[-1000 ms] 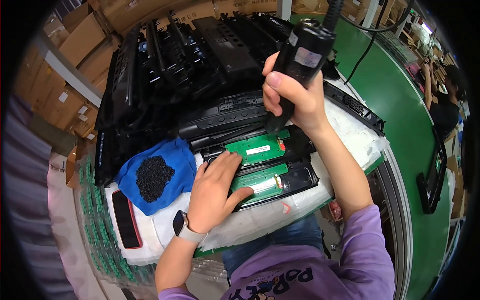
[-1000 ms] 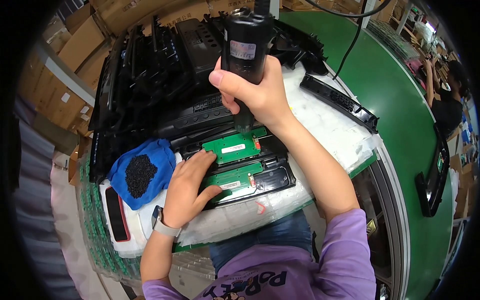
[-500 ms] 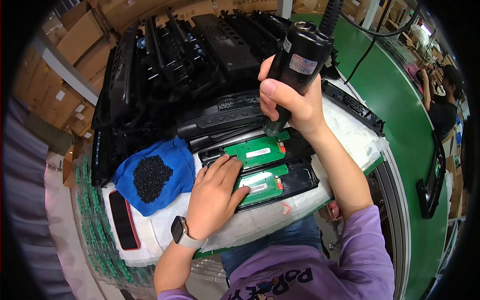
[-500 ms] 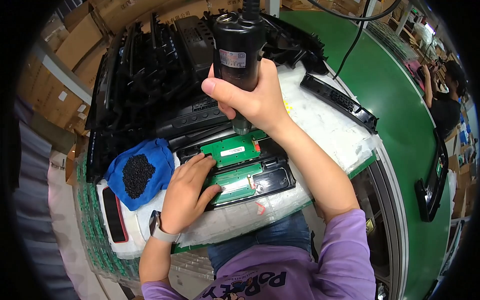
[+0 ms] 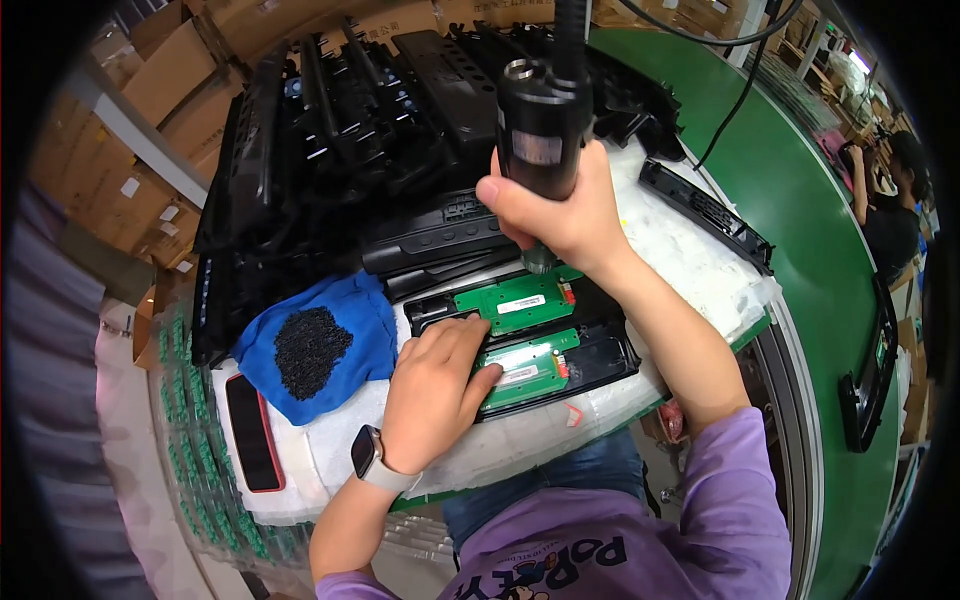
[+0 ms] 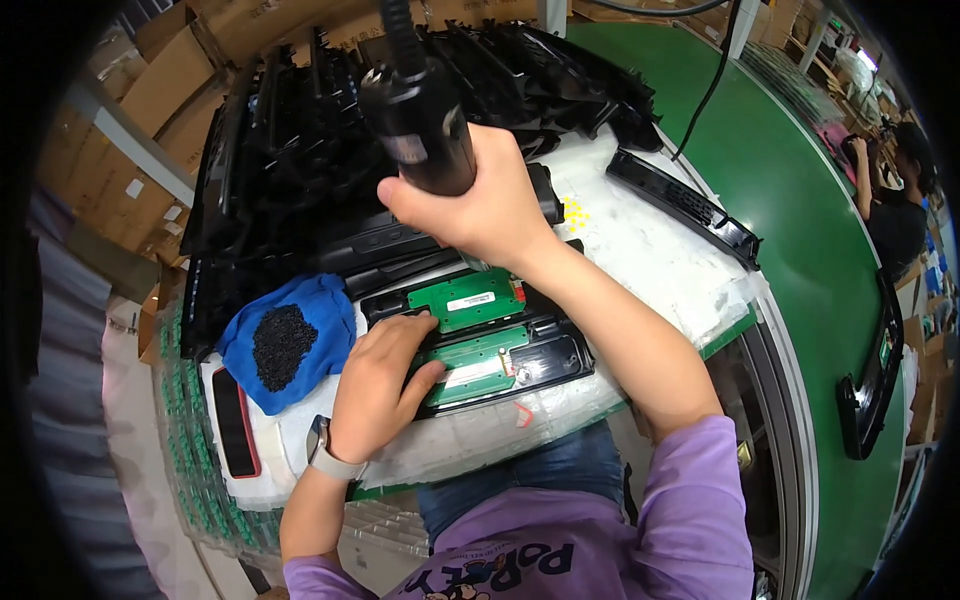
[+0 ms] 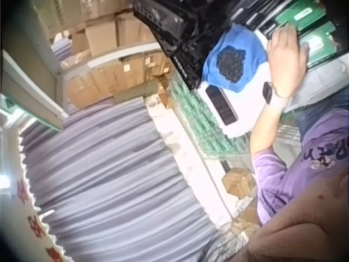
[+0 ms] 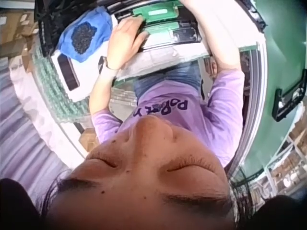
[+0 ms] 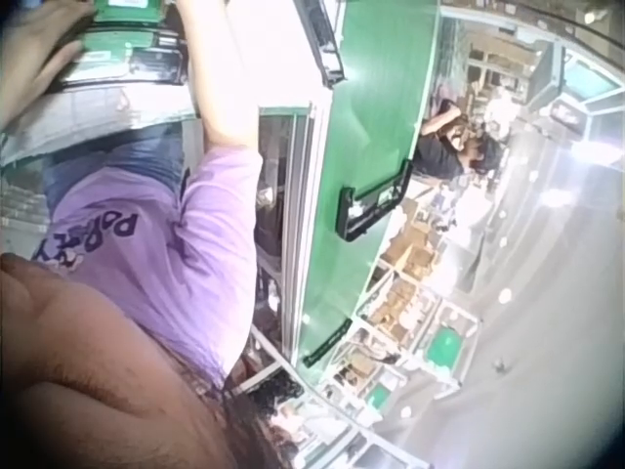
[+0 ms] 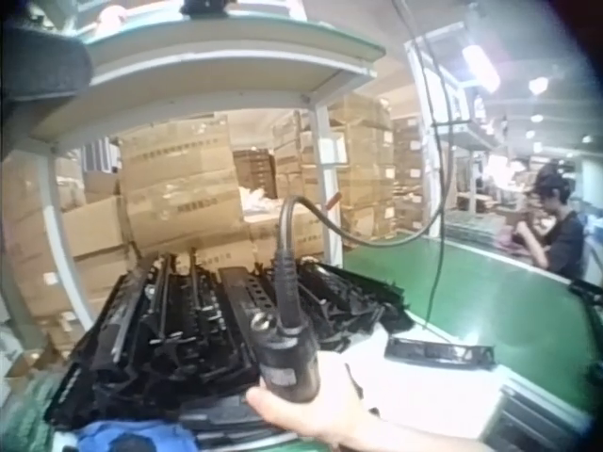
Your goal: The person is assembling electronic components by placing circuit boards into plastic housings and securing them with an electric screwdriver.
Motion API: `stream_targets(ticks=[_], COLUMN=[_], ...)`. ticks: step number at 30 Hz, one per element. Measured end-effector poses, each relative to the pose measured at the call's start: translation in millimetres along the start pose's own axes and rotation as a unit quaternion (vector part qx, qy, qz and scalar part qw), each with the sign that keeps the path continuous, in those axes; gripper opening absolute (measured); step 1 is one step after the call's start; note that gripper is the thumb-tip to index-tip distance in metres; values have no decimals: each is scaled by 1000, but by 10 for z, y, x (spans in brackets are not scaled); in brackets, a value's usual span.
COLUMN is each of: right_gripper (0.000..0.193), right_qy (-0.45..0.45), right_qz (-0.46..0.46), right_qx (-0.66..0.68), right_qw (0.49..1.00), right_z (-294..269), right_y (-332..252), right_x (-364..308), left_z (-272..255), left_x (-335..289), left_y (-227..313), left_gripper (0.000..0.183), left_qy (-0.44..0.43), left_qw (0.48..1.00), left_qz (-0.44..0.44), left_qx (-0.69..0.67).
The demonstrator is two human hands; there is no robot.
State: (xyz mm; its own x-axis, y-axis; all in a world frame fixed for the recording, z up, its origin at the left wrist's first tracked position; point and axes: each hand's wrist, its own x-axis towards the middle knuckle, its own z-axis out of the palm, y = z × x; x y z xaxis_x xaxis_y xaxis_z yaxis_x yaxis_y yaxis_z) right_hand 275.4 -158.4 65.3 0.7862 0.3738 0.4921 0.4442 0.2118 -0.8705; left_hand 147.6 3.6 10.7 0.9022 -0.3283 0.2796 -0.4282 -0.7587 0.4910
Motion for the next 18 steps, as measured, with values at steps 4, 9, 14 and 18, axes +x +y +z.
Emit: stream_targets(ticks=[4, 9, 14, 18], right_gripper=[21, 37, 30, 31], right_qy=[26, 15, -30, -26], right_qz=[-37, -87, -114, -96], right_qx=[-15, 130, 220, 208], right_qw=[999, 988, 969, 973], right_z=[99, -62, -71, -18], right_y=[-36, -158, -163, -173], right_x=[-125, -164, -166, -185], left_z=[1, -337, -702, -742], left_x=[-75, -68, -378, -379], left_y=[-29, -312, -922, -1062], left_gripper=[40, 15, 15, 14], left_qy=[13, 200, 137, 121], left_qw=[1000, 974, 908, 922], left_qz=[14, 16, -260, -265], left_qx=[4, 109, 298, 253])
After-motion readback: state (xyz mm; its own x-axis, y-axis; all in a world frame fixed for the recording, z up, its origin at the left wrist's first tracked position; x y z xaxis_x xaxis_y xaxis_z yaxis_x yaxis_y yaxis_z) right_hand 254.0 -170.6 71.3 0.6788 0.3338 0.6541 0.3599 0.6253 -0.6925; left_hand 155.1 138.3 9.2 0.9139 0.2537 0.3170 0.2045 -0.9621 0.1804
